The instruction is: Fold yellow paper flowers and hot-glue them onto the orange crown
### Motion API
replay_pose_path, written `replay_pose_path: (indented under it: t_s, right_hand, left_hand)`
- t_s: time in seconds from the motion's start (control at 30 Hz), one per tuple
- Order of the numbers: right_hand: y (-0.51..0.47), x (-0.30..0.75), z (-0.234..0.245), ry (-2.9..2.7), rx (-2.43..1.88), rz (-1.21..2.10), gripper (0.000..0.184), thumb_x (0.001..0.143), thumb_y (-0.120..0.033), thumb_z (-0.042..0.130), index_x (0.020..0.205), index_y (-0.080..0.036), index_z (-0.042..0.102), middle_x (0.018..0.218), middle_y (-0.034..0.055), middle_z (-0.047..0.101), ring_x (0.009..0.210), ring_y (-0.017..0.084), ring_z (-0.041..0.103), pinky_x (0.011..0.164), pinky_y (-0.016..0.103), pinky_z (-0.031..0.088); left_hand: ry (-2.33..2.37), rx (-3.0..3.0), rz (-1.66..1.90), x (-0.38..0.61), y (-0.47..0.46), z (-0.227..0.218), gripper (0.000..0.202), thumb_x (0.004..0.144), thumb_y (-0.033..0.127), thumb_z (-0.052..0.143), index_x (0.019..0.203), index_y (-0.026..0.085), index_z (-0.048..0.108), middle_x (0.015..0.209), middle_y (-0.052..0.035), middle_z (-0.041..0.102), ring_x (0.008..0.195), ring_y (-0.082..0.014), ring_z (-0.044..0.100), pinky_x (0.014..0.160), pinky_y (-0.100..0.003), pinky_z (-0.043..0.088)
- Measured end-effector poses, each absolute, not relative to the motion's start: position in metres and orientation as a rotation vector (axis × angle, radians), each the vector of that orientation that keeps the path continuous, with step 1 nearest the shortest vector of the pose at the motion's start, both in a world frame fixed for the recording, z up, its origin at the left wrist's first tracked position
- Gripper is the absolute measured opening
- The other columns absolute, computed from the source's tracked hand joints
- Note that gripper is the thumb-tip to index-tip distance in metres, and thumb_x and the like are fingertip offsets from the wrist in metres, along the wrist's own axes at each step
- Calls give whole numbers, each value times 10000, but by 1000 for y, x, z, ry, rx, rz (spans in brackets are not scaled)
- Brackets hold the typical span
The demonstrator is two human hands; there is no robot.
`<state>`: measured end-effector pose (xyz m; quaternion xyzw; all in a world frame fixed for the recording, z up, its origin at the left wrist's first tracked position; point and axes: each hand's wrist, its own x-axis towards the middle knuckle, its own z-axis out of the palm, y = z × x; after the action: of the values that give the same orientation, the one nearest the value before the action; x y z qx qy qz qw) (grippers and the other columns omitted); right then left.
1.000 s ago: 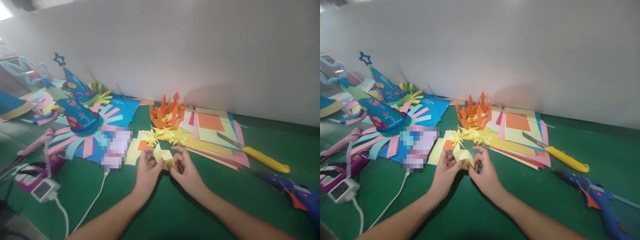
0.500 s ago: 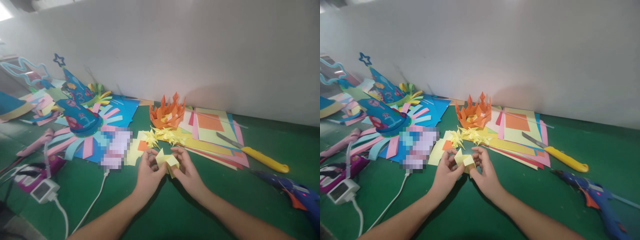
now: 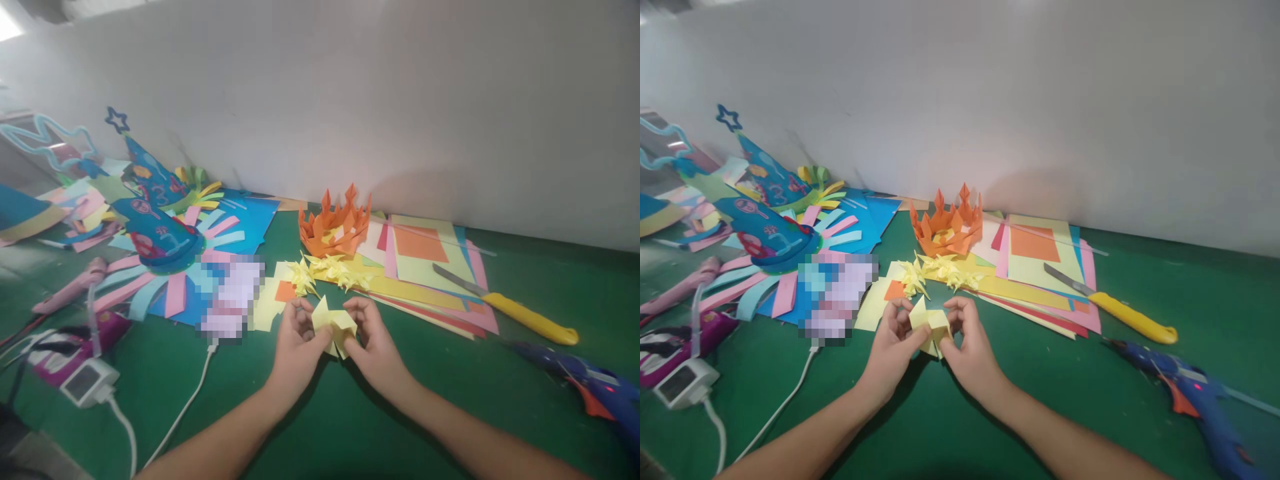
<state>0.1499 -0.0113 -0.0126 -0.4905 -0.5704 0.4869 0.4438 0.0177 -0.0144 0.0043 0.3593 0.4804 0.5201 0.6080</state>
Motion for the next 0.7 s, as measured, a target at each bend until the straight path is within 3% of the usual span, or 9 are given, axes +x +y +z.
replay_pose_path:
  t_s: [0.2,0.3,0.5,0.7]
  right_hand:
    - [-12,153,-7,-1414,-1086,1327,326,821,-265,540,1112,-256,393,975,25,533,861,163,544,735,279,462]
    - [-11,157,-3,-1359,-987,1438,236,888,-360,463,1097,-251,465,1013,38,571,905,165,547,794,284,452]
    - [-4,159,-1,-1314,-1024,1505,217,852,-401,531,979,-226,548,871,7,592,776,145,545,720,258,446]
    - [-5,158,-1,-1465,-1138,1363,240,844,-403,534,738,-187,536,659,-37,477,617,111,454,596,221,398]
  left_hand:
    - [1114,873,1201,15,-9,2,355,715,244,676,917,216,386,786,40,575,691,-78,564,628,-191,457]
    - [1104,815,1222,13,-6,3,407,697,283,700,929,216,372,838,4,629,715,-104,601,624,-211,470]
    - [1123,821,1282,9,-3,1,422,667,241,722,855,226,344,712,60,579,660,-91,585,601,-196,457]
    - [1200,984,1246,9,-6,-1,228,688,232,689,765,177,482,703,49,494,630,-62,500,579,-169,420]
